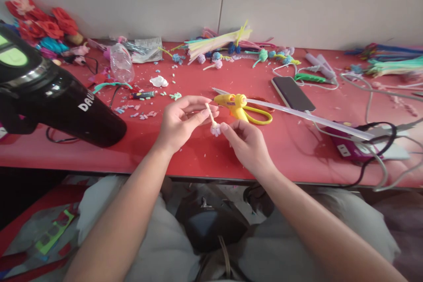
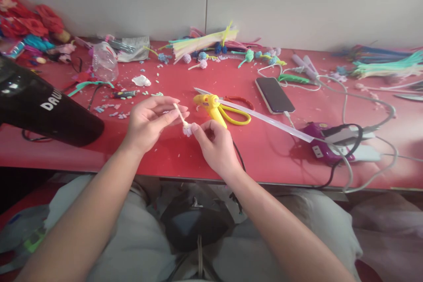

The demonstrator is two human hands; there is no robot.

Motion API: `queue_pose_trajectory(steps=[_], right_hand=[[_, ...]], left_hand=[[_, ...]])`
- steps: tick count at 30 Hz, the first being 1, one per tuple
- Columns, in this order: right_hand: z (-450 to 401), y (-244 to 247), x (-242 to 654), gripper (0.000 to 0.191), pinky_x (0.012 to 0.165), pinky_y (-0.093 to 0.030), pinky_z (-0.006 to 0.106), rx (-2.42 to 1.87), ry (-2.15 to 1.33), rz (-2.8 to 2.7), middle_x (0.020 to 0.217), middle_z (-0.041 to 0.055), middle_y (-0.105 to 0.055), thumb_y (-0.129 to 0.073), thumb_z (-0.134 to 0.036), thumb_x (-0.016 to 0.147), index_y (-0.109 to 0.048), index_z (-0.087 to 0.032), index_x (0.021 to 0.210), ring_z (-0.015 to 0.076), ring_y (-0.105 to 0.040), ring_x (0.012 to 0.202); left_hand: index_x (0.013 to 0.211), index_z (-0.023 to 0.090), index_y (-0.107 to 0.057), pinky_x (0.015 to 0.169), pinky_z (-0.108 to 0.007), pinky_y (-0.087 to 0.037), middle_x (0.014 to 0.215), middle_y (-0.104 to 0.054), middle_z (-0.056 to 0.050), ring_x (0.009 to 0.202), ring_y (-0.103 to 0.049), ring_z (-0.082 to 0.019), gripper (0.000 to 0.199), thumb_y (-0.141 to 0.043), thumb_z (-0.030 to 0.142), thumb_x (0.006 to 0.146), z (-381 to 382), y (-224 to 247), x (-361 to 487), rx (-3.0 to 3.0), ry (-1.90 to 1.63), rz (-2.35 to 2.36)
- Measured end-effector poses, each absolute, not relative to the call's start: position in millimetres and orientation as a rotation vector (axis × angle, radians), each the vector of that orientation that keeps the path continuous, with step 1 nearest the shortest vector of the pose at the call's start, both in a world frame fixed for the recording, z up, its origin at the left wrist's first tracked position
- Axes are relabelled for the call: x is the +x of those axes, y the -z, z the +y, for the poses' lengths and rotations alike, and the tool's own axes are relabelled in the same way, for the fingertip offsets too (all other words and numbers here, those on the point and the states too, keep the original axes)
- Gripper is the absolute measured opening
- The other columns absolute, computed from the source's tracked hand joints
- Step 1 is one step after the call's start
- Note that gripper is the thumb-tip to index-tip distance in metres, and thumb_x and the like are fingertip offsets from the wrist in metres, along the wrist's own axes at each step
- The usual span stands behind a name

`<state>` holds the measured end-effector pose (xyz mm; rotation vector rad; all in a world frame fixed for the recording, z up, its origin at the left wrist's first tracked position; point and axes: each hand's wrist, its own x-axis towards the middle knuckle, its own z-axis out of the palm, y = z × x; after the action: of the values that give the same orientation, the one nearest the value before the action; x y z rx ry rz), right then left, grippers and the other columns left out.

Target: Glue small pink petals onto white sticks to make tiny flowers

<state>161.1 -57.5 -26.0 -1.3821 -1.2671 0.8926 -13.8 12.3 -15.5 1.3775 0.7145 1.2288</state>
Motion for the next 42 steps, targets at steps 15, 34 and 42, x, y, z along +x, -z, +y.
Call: queue_pose_trajectory(steps=[15,34,42], right_hand=[[-60.5,23.1,160.9,0.022,0.079,-0.062,0.036,-1.163,-1.114,-1.066,0.083,0.0031,-0.074,-0.076,-0.040,0.086,-0.069,-0.020,0.086,0.0164,-0.071,0.075],[-60.3,23.7,161.0,0.027,0.081,-0.061,0.039,-1.251,-1.021,-1.124,0.083,0.0039,-0.074,-0.078,-0.048,0.087,-0.070,-0.022,0.085,0.0192,-0.071,0.077],[-59.2,24.6,160.3,0.023,0.078,-0.058,0.035,-1.251,-1.023,-1.120,0.082,0.0033,-0.074,-0.078,-0.041,0.086,-0.068,-0.020,0.082,0.0175,-0.070,0.077]], left_hand=[[0.107,0.020,-0.073,0.087,-0.041,-0.069,0.098,-0.082,-0.007,0.095,-0.081,-0.026,0.033,-0.088,0.030,0.079,14.4,16.9,-13.3,1.461,-1.283,0.732],[0.116,0.022,-0.070,0.087,-0.037,-0.067,0.093,-0.079,-0.003,0.090,-0.079,-0.022,0.039,-0.083,0.025,0.080,6.2,18.0,-5.6,1.629,-1.324,0.850],[0.115,0.022,-0.070,0.086,-0.035,-0.066,0.092,-0.079,-0.003,0.087,-0.078,-0.020,0.038,-0.083,0.027,0.080,4.2,17.1,-4.7,1.650,-1.322,0.858]])
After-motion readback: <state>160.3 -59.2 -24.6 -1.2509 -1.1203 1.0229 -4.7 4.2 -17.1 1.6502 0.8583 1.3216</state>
